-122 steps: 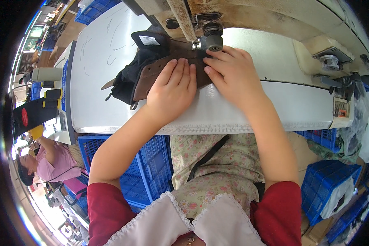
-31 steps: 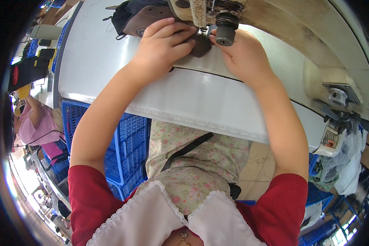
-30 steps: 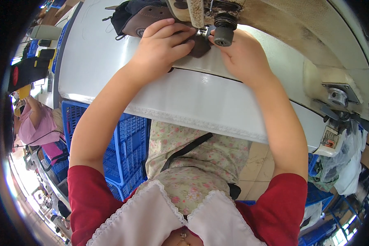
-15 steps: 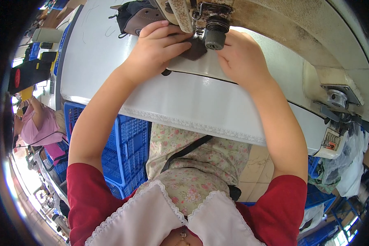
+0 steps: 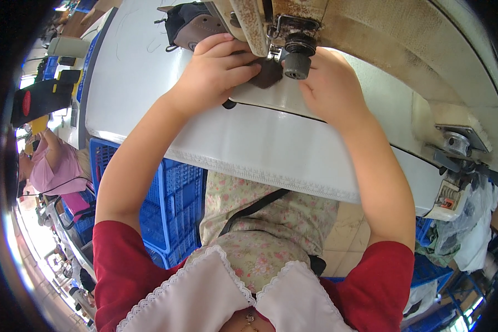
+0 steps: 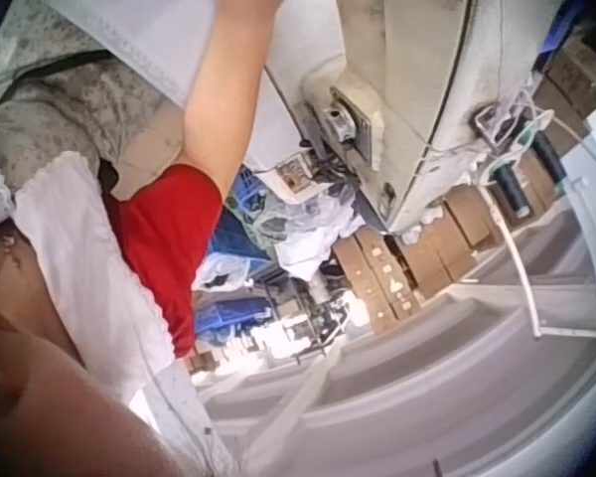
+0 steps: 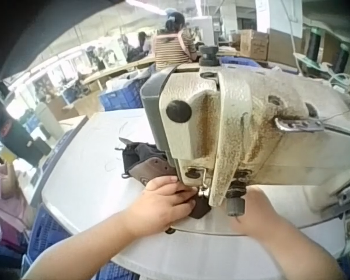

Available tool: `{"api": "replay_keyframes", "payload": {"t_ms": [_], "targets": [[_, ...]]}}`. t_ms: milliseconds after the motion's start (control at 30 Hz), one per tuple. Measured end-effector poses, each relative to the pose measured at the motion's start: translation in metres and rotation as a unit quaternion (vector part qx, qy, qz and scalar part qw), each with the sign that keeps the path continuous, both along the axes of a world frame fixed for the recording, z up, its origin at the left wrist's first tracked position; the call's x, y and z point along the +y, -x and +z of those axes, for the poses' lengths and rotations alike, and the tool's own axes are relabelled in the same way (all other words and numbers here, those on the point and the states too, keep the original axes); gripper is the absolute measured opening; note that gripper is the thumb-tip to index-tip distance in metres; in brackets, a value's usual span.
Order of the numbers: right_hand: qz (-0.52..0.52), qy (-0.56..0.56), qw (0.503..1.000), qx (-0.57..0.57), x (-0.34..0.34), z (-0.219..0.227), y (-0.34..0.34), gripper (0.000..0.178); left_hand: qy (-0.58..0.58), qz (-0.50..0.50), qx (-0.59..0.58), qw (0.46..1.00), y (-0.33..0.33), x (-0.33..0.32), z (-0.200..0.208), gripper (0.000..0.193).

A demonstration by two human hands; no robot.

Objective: Stitching the components of a leather boot upper using an industrial sewing machine.

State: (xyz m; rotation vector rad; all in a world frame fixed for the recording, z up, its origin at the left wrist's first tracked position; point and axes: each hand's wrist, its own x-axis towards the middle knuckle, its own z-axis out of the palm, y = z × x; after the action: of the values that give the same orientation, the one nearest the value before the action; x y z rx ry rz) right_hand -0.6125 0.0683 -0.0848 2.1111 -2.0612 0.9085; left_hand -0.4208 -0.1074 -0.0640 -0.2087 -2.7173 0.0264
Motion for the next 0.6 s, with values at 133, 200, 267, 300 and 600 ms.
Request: {"api": "replay_keyframes", "payload": {"t_ms": [133,200,267,300,600], "targets": [[-0.003,0.012,1.0,-0.016,-0.0011,0.0008,-0.0036,0.029,-0.02,-0.027,0.01,0.999,0.0009,-0.0028,0.0002,0.037],[0.008,0.048,0.998,-0.032,-0.0014,0.0006,-0.0046,0.024,-0.022,-0.029,0.012,0.999,0.0012,-0.0029,-0.0002,0.037],[0.001,0.031,0.999,-0.014,-0.0002,0.001,-0.0041,0.023,-0.024,-0.031,0.014,0.999,0.002,-0.0041,-0.0004,0.037],[0.003,0.031,0.999,-0.014,-0.0009,0.001,-0.0049,0.023,-0.024,-0.033,0.015,0.999,0.002,-0.005,-0.0009,0.037],[0.002,0.056,0.998,-0.029,-0.0018,-0.0016,-0.0077,0.018,-0.043,-0.038,0.002,0.998,-0.0008,-0.0069,-0.0033,0.04]]}}
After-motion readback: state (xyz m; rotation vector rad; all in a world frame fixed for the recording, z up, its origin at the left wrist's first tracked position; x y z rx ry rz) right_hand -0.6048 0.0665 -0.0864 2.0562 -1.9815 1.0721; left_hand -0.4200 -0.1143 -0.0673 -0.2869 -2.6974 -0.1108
